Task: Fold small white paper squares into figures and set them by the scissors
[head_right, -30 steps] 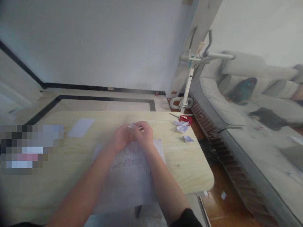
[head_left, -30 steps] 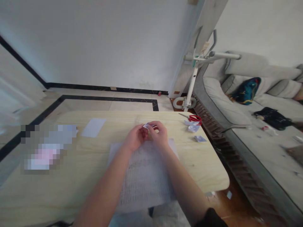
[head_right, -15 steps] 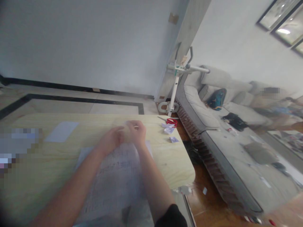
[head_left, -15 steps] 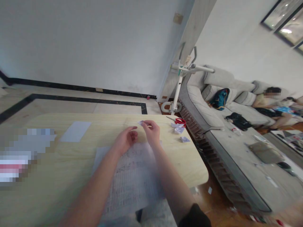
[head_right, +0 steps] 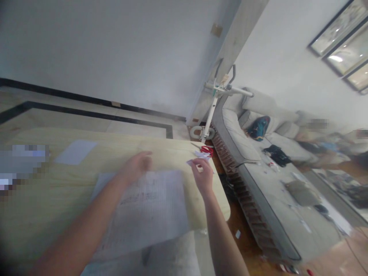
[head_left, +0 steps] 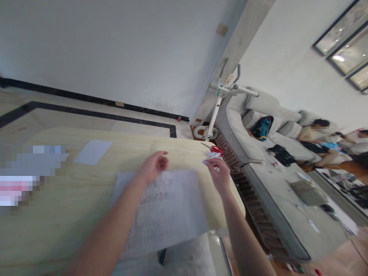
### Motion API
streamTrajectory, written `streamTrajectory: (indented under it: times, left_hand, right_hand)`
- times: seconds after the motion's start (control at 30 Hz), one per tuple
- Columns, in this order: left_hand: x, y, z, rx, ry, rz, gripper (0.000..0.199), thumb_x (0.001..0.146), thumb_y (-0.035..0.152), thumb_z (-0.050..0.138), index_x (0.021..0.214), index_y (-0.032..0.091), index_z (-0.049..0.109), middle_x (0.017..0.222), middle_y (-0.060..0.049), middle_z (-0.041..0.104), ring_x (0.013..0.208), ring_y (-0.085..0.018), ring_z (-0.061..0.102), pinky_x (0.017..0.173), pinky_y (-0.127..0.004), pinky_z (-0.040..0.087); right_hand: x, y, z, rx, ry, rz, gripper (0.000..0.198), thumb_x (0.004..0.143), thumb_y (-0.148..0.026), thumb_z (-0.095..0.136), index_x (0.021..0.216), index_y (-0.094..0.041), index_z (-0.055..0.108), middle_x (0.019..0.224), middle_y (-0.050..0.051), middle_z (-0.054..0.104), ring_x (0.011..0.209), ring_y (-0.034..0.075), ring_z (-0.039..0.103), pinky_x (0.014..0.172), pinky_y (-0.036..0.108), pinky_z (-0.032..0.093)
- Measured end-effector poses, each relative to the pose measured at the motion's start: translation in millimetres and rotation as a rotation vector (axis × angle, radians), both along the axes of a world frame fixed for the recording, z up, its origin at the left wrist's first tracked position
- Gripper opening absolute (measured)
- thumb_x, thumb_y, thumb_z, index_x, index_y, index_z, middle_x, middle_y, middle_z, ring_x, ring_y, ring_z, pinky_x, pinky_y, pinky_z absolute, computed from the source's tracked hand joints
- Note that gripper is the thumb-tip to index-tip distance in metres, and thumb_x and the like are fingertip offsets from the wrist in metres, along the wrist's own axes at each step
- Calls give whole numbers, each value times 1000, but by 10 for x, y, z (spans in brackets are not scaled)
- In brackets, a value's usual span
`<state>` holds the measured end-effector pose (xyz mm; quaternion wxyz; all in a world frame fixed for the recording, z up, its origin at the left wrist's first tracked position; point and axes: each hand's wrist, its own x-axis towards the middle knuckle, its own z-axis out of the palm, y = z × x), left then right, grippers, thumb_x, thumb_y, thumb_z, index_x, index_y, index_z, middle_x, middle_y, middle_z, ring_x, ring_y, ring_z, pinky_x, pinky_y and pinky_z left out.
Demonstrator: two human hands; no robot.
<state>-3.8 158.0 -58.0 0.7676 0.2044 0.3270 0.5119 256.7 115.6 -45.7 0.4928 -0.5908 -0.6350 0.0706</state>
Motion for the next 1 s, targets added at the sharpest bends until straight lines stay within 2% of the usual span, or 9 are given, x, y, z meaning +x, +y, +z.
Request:
streamTrajectory:
  times: [0.13,0.27,0.77,1.0]
  left_hand:
    - [4,-4,20,10,28,-11,12,73,20,62,83,12,60,57,-1,56,50,-11,53,48,-22,40]
    - [4,-15,34,34,84,-9,17,72,23,63,84,12,59,58,-1,56,51,-11,53,50,-22,40]
    - [-3,-45,63,104,210,-24,23,70,30,64,85,13,60,62,-2,58,56,-13,52,54,-25,39]
    - [-3,-34,41,118,216,-31,22,72,31,62,84,13,59,61,-2,57,55,-12,52,53,-25,40]
  right_hand:
    - [592,-264,-58,-5,-120,-188,14,79,-31,62,81,-18,67,84,8,65,80,21,60,69,34,49]
    - [890,-399,-126,-40,-213,-262,13,79,-29,61,82,-18,67,83,7,64,79,20,59,70,34,48]
    - [905,-195,-254,-117,-389,-267,13,77,-27,58,77,-18,67,80,7,66,80,22,60,75,34,46]
    - [916,-164,-313,-179,-316,-293,18,76,-33,57,76,-17,67,79,8,68,74,21,60,71,32,45]
